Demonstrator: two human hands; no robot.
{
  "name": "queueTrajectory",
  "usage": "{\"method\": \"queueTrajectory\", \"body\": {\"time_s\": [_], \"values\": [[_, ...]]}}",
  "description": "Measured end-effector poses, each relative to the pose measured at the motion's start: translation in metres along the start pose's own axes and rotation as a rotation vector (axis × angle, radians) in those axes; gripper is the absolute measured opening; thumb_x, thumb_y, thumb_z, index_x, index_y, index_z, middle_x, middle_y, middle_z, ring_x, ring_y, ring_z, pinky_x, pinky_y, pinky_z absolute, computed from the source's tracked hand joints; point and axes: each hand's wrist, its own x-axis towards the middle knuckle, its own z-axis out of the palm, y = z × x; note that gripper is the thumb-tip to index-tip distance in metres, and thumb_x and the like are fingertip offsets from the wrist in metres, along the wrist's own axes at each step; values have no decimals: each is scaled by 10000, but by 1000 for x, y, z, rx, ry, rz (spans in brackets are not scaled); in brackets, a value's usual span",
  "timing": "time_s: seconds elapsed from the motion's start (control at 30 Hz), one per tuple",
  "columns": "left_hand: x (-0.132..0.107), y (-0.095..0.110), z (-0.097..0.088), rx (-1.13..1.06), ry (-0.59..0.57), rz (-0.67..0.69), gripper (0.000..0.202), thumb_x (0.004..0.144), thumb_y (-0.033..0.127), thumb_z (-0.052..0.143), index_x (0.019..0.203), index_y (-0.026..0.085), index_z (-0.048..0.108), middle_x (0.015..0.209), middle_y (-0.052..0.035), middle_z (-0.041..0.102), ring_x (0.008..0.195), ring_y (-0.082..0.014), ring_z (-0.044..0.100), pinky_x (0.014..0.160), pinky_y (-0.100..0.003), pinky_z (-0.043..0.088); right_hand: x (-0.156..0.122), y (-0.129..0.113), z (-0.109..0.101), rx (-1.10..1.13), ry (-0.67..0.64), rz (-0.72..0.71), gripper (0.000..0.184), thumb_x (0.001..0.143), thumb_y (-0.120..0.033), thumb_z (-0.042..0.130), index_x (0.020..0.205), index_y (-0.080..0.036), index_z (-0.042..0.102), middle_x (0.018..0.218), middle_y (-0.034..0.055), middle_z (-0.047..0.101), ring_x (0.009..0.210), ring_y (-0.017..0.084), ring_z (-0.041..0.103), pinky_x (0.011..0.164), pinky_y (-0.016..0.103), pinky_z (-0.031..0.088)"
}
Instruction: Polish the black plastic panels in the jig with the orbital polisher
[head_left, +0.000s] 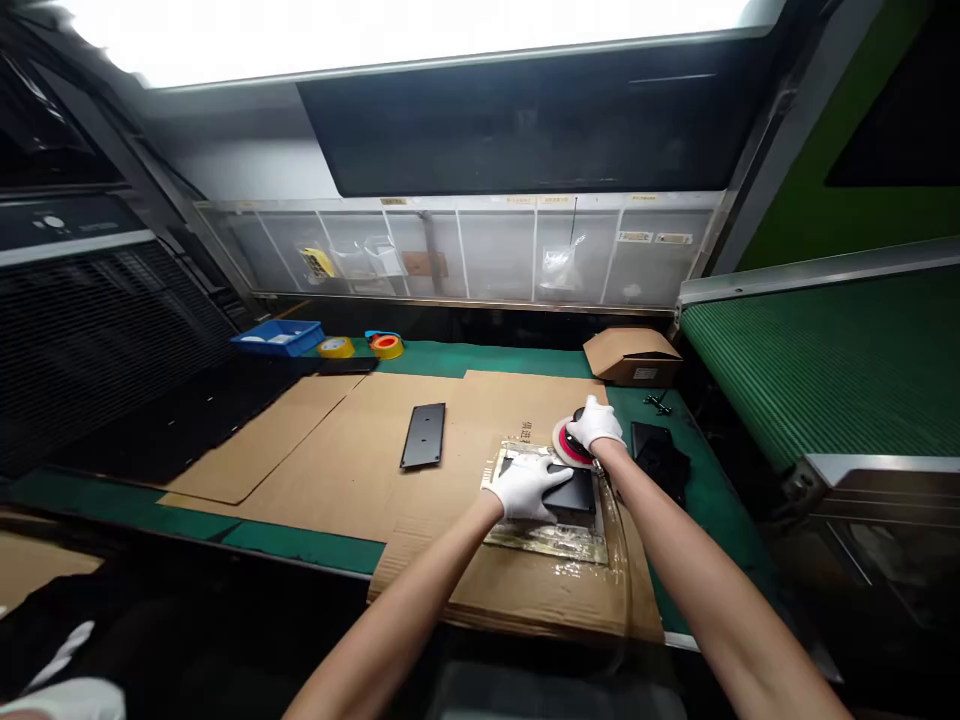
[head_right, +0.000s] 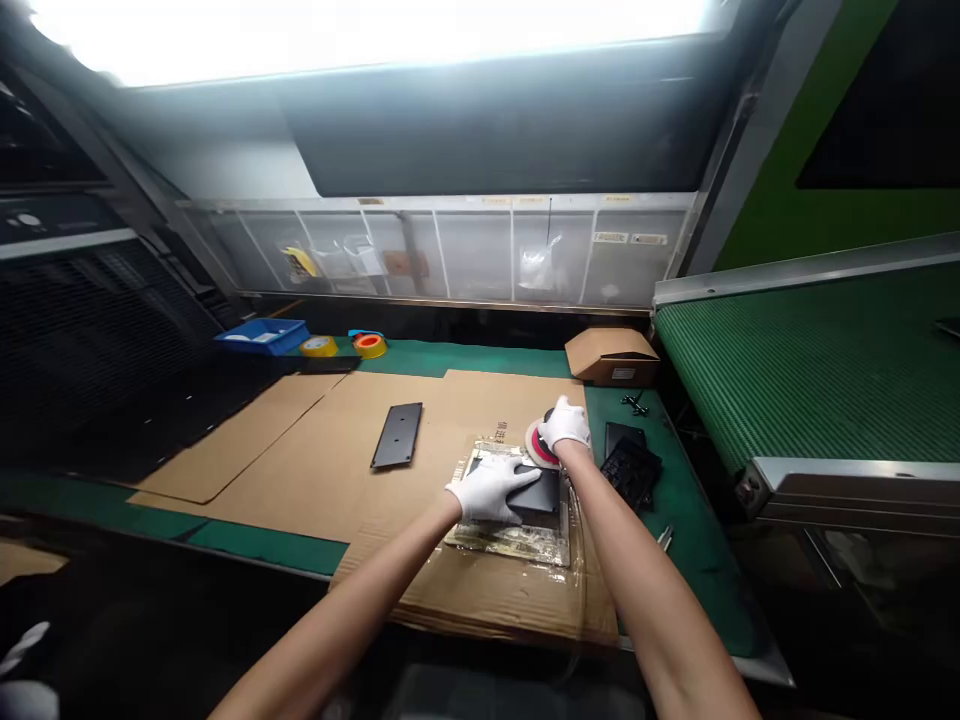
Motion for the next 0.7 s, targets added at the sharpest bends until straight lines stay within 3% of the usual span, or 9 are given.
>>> {"method": "queueTrajectory", "body": {"time_s": [0.17, 0.27, 0.33, 0.4, 0.47, 0.5, 0.63, 0.7], "values": [[-7, 3, 11, 60, 105, 3, 973, 704, 743, 736, 1500, 249, 473, 1552, -214, 378, 1392, -463, 384, 1139, -605, 307, 4, -2, -19, 16, -13, -3, 477, 778, -340, 702, 1211, -153, 634, 1132, 184, 643, 928, 265, 687, 736, 303, 521], [-16, 10, 15, -59, 214, -32, 829, 795, 756, 630, 1444, 249, 539, 1552, -179, 404, 1420, -437, 354, 1181, -617, 237, -12, 8, -35, 25, 1, -78, 442, 772, -355, 693, 1189, -213, 660, 1114, 136, 664, 896, 234, 677, 732, 277, 495], [-23, 10, 20, -266, 415, -132, 631, 919, 671, 507, 1379, 249, 597, 1501, -142, 483, 1401, -366, 402, 1202, -565, 250, -31, 12, -39, 19, -37, -203, 396, 784, -369, 672, 1150, -220, 674, 1050, 107, 677, 837, 208, 659, 699, 257, 470], [-32, 4, 26, -492, 699, -310, 523, 994, 569, 399, 1322, 235, 633, 1435, -123, 549, 1366, -306, 453, 1220, -509, 262, -52, 11, -36, -32, -105, -336, 359, 776, -362, 665, 1106, -220, 683, 999, 91, 672, 769, 193, 637, 653, 254, 441], [-42, -8, 31, -611, 900, -489, 495, 1006, 513, 373, 1289, 211, 644, 1406, -125, 571, 1361, -286, 466, 1240, -482, 247, -68, 1, -28, -106, -129, -423, 352, 788, -370, 647, 1110, -233, 680, 1025, 95, 650, 751, 196, 631, 637, 265, 424], [-48, -16, 33, -617, 938, -556, 487, 999, 502, 386, 1280, 199, 643, 1406, -129, 569, 1363, -286, 467, 1245, -476, 242, -72, -7, -23, -139, -115, -438, 348, 807, -380, 626, 1121, -238, 676, 1047, 102, 636, 759, 203, 636, 640, 273, 423], [-81, -46, 37, -543, 988, -721, 418, 960, 440, 463, 1233, 183, 648, 1393, -132, 579, 1362, -291, 475, 1242, -445, 257, -76, -46, -9, -205, -52, -427, 303, 888, -373, 524, 1117, -233, 664, 1063, 119, 608, 787, 221, 656, 667, 298, 438], [-100, -56, 40, -541, 1028, -761, 383, 944, 412, 497, 1197, 176, 660, 1361, -136, 601, 1337, -302, 504, 1235, -446, 277, -77, -62, -4, -205, -70, -492, 290, 886, -375, 532, 1098, -228, 664, 1061, 119, 611, 802, 223, 657, 684, 302, 449]]}}
